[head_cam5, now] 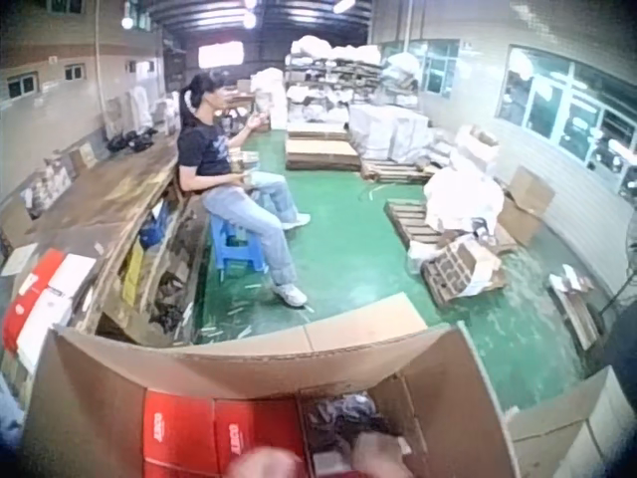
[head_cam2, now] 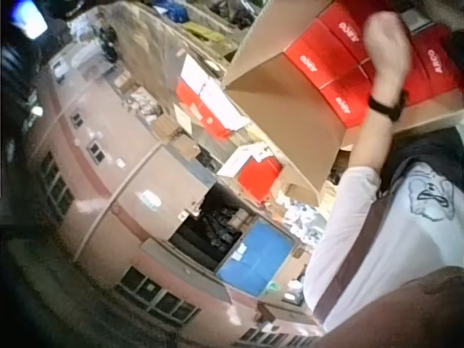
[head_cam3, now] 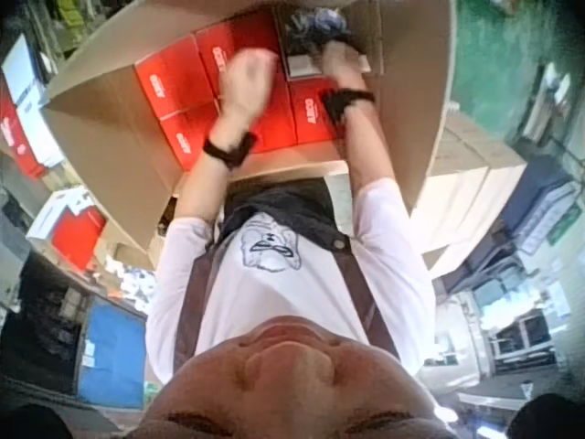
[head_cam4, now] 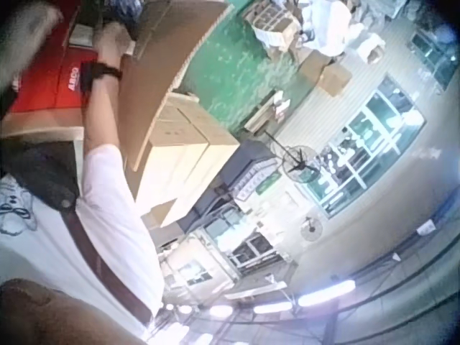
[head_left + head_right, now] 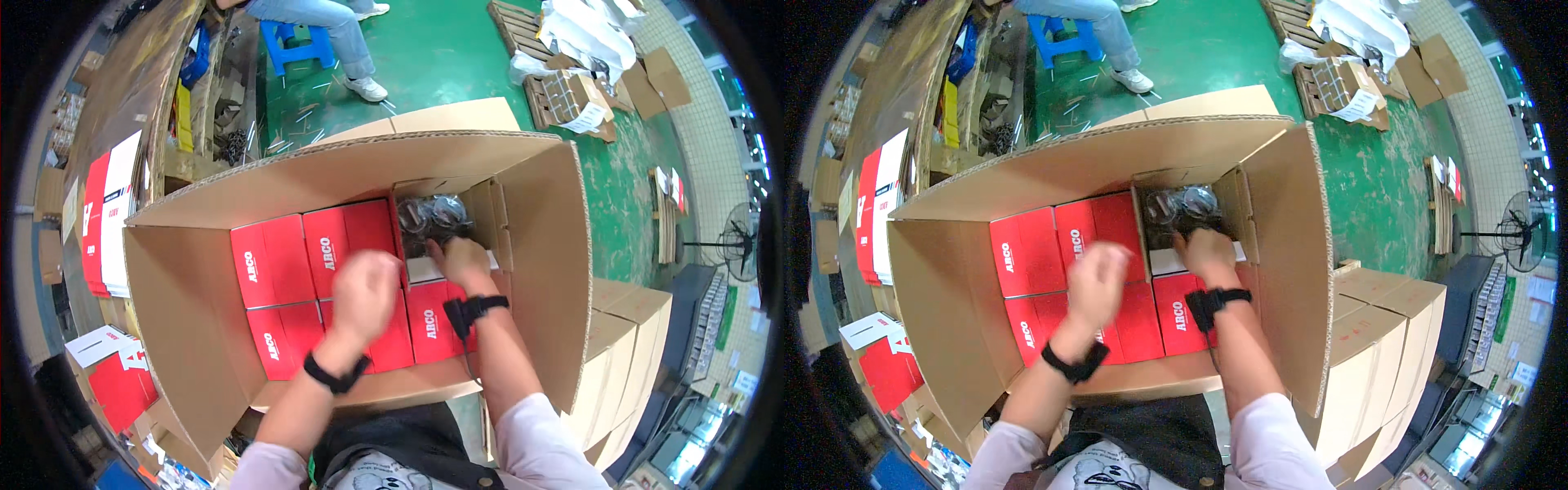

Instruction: The person packs small cylindrical metal objects into red cardboard boxes labeled ARCO. They transfer the items from a larger divided cardboard box into the smaller red boxes, arranging them neatly inside. The person then closes the red boxes and stacks them within the larger container.

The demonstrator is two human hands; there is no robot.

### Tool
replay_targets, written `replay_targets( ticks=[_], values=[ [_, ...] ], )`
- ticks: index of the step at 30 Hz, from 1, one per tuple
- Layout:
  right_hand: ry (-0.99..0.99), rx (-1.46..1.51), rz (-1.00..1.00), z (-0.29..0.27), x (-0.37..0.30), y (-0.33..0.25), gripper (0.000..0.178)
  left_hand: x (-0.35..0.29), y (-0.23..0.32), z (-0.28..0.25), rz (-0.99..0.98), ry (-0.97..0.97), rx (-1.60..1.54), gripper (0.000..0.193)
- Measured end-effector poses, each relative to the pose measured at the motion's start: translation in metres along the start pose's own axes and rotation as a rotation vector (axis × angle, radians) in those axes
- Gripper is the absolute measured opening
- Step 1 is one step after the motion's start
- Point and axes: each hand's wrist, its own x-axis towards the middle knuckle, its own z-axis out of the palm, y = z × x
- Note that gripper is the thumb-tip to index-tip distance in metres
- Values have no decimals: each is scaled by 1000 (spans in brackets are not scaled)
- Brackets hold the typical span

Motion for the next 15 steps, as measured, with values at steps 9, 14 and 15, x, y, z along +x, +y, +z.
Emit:
replay_targets(
  ticks=[9,14,15],
  values=[
    [714,607,-503,-46,26,11,26,24,-30,148,12,-37,495,31],
    [639,192,-384,-62,19,-13,23,55,-54,157,66,53,471,33],
    [509,125,-385,-58,14,-21,21,54,-79,157,83,16,744,33]
  ],
)
